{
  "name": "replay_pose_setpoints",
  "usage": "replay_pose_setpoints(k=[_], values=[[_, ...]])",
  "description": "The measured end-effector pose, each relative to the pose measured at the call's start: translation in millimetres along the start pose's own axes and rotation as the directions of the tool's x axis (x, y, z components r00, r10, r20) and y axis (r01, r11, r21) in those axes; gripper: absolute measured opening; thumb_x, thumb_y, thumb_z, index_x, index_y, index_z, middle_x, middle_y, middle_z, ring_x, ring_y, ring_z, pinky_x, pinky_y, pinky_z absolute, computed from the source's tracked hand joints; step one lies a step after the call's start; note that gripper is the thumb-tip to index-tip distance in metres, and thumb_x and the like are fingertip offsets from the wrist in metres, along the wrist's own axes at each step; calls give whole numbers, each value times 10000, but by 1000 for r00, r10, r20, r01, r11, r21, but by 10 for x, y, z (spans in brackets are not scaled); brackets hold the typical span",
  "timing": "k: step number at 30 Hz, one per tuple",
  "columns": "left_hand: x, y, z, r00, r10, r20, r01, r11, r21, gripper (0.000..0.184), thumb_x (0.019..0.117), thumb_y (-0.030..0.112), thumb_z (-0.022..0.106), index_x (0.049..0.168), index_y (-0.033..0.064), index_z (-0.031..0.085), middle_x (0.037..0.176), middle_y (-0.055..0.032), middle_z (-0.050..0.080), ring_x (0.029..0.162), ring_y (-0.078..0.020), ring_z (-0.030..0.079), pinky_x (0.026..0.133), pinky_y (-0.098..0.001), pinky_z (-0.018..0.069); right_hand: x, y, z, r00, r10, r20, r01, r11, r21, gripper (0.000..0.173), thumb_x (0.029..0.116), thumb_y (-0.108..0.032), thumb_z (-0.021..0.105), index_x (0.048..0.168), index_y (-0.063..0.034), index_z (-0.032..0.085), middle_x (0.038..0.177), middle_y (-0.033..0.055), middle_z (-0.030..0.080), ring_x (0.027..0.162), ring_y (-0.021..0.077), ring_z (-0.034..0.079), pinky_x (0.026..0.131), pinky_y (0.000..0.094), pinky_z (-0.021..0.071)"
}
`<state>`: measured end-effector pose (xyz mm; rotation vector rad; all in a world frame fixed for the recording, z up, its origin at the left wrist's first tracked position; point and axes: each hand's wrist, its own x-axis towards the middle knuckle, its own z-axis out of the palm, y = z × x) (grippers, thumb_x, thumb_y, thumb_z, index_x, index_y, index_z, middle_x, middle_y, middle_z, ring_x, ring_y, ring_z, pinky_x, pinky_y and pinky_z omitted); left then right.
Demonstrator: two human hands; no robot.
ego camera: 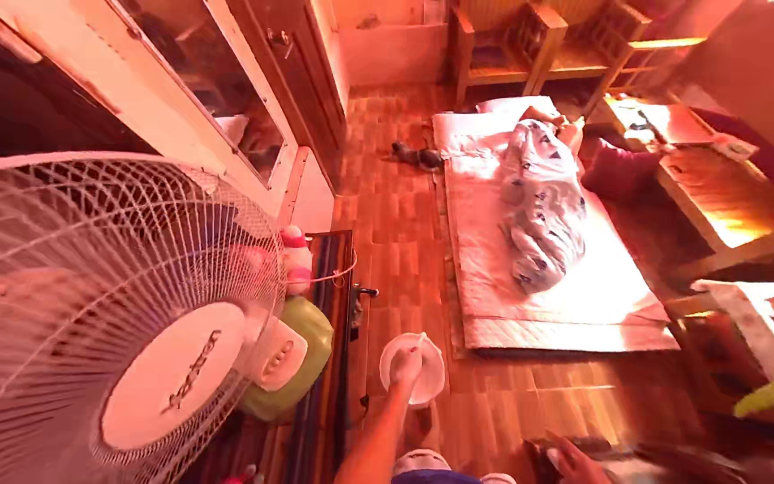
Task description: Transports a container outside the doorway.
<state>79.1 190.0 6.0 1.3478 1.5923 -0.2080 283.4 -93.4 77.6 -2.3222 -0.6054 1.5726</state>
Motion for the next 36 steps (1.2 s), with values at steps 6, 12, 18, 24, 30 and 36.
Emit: replay_pose_setpoints(k=[6,12,18,24,30,36], values=[[447,595,-410,998,-29,-63,23,995,-94,439,1073,361,492,1145,-10,715,1168,-238,695,1135,-370,651,990,-564,481,502,-1471,-390,953,-290,86,293,956,-21,461,1086,-163,467,1527,-33,441,1303,251,626,941,329,684,835,489,558],[908,1241,-921,992,-9,-127,-11,988,-156,447,1077,354,485,1136,-33,699,1160,-254,683,1140,-376,638,995,-561,470,1062,-2915,-756,834,-515,199,538,839,-81,446,1078,-105,447,1519,-37,456,1332,208,630,960,283,693,872,438,565],[1753,1826,-1393,981,-95,-169,63,981,-182,447,1078,347,484,1190,-33,691,1232,-258,670,1205,-380,621,1050,-558,450,1906,-4217,-1195,719,-623,308,675,732,-94,426,1078,-120,464,1490,-15,488,1331,198,640,997,247,690,891,393,558],[2307,2463,-1989,974,-130,-188,86,971,-222,426,1104,283,420,1231,-41,665,1170,-246,678,1089,-346,656,984,-512,493,2781,-5562,-1356,703,-490,515,665,710,-232,430,1107,-187,416,1512,-49,466,1275,230,642,1016,319,680,942,486,531],[2755,2975,-2610,942,-156,-296,12,900,-435,362,1087,232,470,1128,-70,667,942,-199,650,804,-260,600,784,-461,510,3618,-6556,-820,689,-429,584,656,711,-252,401,1084,-157,449,1433,22,534,1357,276,600,1223,394,611,1053,548,455],[3400,3249,-3207,944,-110,-311,-124,755,-644,232,1049,119,506,964,-50,641,723,-67,554,576,-118,488,550,-297,448,4297,-7254,-227,784,-293,547,346,938,7,429,1109,-213,388,1466,5,484,1203,275,640,976,361,645,850,514,513]])
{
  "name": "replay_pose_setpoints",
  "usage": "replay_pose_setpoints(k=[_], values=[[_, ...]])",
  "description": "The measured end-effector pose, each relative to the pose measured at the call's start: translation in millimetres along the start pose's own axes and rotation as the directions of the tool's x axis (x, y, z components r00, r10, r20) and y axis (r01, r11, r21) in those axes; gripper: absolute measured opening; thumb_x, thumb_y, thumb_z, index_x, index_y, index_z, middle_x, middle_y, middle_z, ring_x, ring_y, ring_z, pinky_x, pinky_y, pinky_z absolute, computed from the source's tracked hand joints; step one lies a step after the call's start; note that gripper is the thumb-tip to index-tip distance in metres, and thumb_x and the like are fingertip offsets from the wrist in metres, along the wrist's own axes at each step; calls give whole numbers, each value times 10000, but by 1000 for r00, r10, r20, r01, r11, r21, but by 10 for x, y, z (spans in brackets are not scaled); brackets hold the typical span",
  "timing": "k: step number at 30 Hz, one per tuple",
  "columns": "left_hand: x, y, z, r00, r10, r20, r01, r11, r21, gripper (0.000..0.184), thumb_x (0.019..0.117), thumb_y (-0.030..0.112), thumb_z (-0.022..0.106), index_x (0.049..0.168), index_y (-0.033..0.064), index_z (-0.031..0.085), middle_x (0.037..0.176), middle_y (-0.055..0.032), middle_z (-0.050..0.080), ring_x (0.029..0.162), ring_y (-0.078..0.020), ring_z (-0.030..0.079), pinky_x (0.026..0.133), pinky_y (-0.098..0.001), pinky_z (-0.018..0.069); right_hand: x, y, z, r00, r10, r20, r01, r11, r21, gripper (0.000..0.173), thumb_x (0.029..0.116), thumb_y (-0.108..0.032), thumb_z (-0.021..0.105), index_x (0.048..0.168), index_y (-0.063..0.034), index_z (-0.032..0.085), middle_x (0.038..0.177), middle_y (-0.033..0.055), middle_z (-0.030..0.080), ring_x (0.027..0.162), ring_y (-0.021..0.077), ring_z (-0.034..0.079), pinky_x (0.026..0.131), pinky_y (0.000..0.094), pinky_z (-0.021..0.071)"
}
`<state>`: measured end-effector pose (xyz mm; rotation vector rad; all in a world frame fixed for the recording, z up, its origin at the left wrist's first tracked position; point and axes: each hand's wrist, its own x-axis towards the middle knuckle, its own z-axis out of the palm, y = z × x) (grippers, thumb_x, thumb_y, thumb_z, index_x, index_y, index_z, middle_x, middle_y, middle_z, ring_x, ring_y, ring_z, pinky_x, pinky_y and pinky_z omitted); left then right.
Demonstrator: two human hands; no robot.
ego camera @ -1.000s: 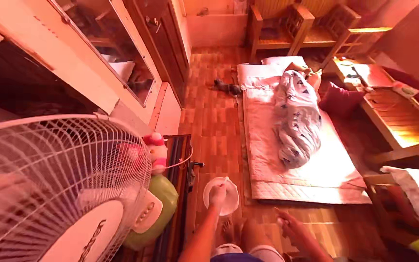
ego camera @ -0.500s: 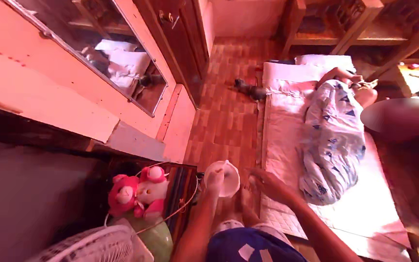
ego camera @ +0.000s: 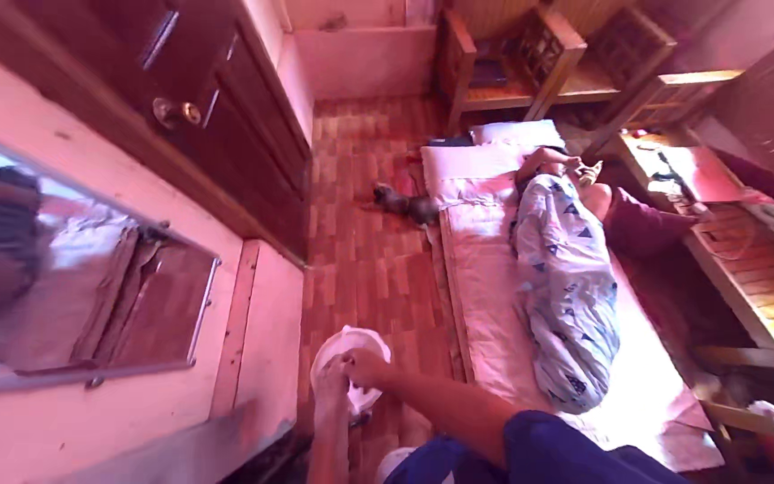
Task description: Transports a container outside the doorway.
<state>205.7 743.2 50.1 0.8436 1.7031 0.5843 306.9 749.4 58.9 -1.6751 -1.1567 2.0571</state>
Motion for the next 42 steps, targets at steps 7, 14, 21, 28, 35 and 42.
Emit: replay_pose_setpoints(k=[7,14,21,28,35,42], values=[[697,536,-218,976,198,91,-188,976,-110,263,1025,151,483,818,42,604,660,23,536,568,-55,493,559,-240,451,770,-669,-201,993,84,-85,-51,942,332,421,1110,-183,373,1378,97,538,1347,316,575,1243,386,568,1060,523,425],[1590,1251,-238,996,-84,-5,83,991,-107,300,1083,161,455,1013,-75,626,777,-108,603,662,-160,575,637,-350,525,1552,-1343,-537,982,191,5,-166,840,516,433,1121,-262,338,1382,17,543,1303,258,591,1137,345,586,944,518,465],[2347,1691,-307,979,-192,-69,181,972,-148,310,1090,195,469,1067,-60,645,850,-120,638,732,-167,596,687,-354,529,2320,-1889,-678,972,237,-3,-195,809,555,460,1131,-244,295,1341,77,549,1318,295,572,1194,369,572,1008,512,466],[2920,1943,-353,987,-135,-86,122,982,-144,306,1096,171,446,1071,-52,653,881,-99,641,774,-123,590,743,-310,516,2785,-2294,-849,962,261,-79,-176,816,551,479,1136,-268,285,1441,50,472,1415,300,525,1297,377,533,1080,516,422],[3254,2292,-342,990,-133,45,131,990,44,323,1103,131,390,1116,-83,631,973,-128,633,854,-143,577,810,-322,488,3171,-2456,-993,922,356,-156,-203,783,588,481,1131,-286,306,1399,57,509,1350,307,558,1231,384,561,1028,527,445],[3670,2075,-470,967,-148,210,158,987,-33,370,1120,196,340,1059,-13,639,884,-85,621,793,-138,590,735,-324,515,3459,-2481,-968,877,438,-200,-231,748,622,493,1120,-325,343,1416,30,514,1399,302,542,1306,402,532,1080,555,419]])
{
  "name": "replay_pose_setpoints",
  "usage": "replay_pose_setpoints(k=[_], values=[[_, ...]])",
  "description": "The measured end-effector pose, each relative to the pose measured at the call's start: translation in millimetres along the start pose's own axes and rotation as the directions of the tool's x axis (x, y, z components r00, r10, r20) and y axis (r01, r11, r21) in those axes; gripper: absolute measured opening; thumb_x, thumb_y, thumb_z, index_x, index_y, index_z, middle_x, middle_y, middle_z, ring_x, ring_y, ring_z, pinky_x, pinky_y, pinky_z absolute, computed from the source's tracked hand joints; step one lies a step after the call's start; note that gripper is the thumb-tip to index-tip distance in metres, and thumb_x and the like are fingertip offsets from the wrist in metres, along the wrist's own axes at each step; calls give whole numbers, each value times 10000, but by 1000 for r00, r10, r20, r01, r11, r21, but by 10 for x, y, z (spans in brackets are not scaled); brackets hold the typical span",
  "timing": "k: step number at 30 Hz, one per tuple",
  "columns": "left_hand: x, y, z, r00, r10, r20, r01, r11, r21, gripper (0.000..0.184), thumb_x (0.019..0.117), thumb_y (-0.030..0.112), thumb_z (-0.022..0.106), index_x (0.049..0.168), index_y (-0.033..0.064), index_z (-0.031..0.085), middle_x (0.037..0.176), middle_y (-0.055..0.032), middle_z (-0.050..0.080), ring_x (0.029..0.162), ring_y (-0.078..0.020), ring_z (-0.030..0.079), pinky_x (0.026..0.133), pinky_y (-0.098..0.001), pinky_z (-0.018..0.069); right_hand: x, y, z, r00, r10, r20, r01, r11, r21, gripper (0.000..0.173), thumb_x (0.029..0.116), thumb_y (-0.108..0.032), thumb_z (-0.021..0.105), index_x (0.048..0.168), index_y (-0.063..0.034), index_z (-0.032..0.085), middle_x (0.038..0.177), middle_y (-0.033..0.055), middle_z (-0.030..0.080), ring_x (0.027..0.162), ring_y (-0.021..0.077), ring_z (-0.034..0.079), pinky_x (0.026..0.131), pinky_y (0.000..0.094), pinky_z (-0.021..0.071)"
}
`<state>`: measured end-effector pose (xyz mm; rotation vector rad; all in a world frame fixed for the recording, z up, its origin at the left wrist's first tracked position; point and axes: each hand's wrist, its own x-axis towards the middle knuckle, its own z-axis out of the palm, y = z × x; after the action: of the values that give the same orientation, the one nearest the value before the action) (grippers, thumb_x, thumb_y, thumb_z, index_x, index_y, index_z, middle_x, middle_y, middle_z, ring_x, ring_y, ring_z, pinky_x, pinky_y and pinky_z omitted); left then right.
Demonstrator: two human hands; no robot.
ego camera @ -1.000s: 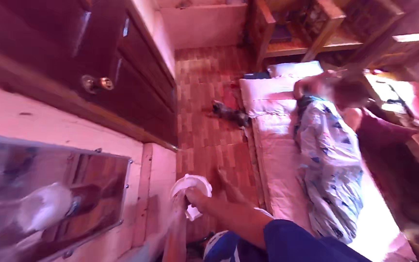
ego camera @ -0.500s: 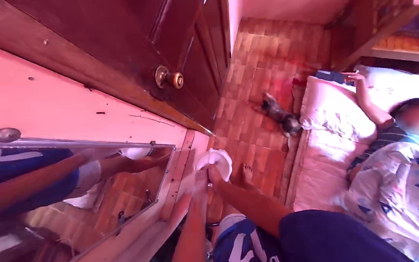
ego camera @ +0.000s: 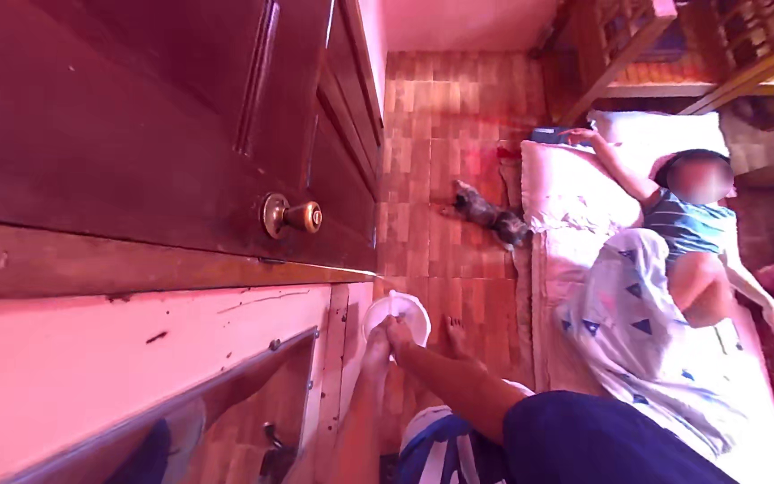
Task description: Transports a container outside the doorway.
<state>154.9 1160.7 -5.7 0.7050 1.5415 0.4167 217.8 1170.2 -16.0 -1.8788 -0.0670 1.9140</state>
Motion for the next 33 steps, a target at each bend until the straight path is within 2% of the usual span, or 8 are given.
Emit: replay_pose_setpoints(k=[6,13,17,24,28,31,32,33], values=[[88,40,-42,996,-22,90,7,985,171,351,1098,148,373,1151,-72,641,1065,-156,653,970,-188,600,894,-361,502,210,111,-20,999,-33,-10,33,999,-30,551,1110,-358,321,1423,50,520,1468,295,502,1380,416,474,1134,579,374],[103,7,-100,990,-87,115,47,950,308,403,1118,210,361,1222,-67,635,1174,-238,651,1094,-312,618,969,-492,487,53,99,35,998,-18,-63,14,998,-62,533,1123,-342,309,1374,64,547,1401,314,541,1313,419,528,1085,567,416],[135,-104,-146,990,-76,119,41,961,274,379,1109,191,377,1176,-72,641,1103,-224,655,1012,-292,623,907,-480,506,36,151,75,998,0,-65,-3,999,-52,541,1115,-361,328,1358,65,556,1376,314,553,1287,421,542,1055,577,440],[39,-97,-221,988,-108,115,51,907,417,394,1111,208,391,1192,-78,650,1167,-254,659,1094,-332,628,972,-510,485,-31,228,148,997,25,-73,-30,997,-69,542,1114,-366,327,1349,62,563,1365,310,564,1280,417,551,1052,574,440],[-335,282,-214,979,-146,140,56,861,506,334,1097,117,368,1160,-87,625,1117,-203,640,1008,-244,594,929,-404,473,-86,258,176,997,35,-64,-41,995,-87,537,1115,-358,334,1382,64,534,1404,308,540,1318,412,528,1082,565,421],[-373,287,-259,978,-138,155,34,844,535,332,1091,87,376,1201,-109,621,1198,-234,643,1107,-270,605,1002,-421,461,-88,299,201,997,35,-72,-40,996,-82,537,1114,-357,349,1372,73,542,1405,311,539,1320,416,525,1087,566,418],[-363,241,-288,980,-116,159,17,853,522,324,1087,82,383,1178,-107,630,1165,-227,653,1081,-263,614,980,-416,473,-89,308,208,997,31,-72,-38,995,-95,542,1114,-359,346,1369,75,545,1407,312,538,1324,416,523,1090,566,417],[-306,123,-304,986,-81,143,1,875,484,300,1074,84,396,1099,-82,644,1046,-183,653,964,-228,612,887,-395,493,-92,317,214,997,32,-69,-39,993,-111,548,1114,-367,341,1373,72,543,1413,310,535,1331,415,519,1095,564,414]])
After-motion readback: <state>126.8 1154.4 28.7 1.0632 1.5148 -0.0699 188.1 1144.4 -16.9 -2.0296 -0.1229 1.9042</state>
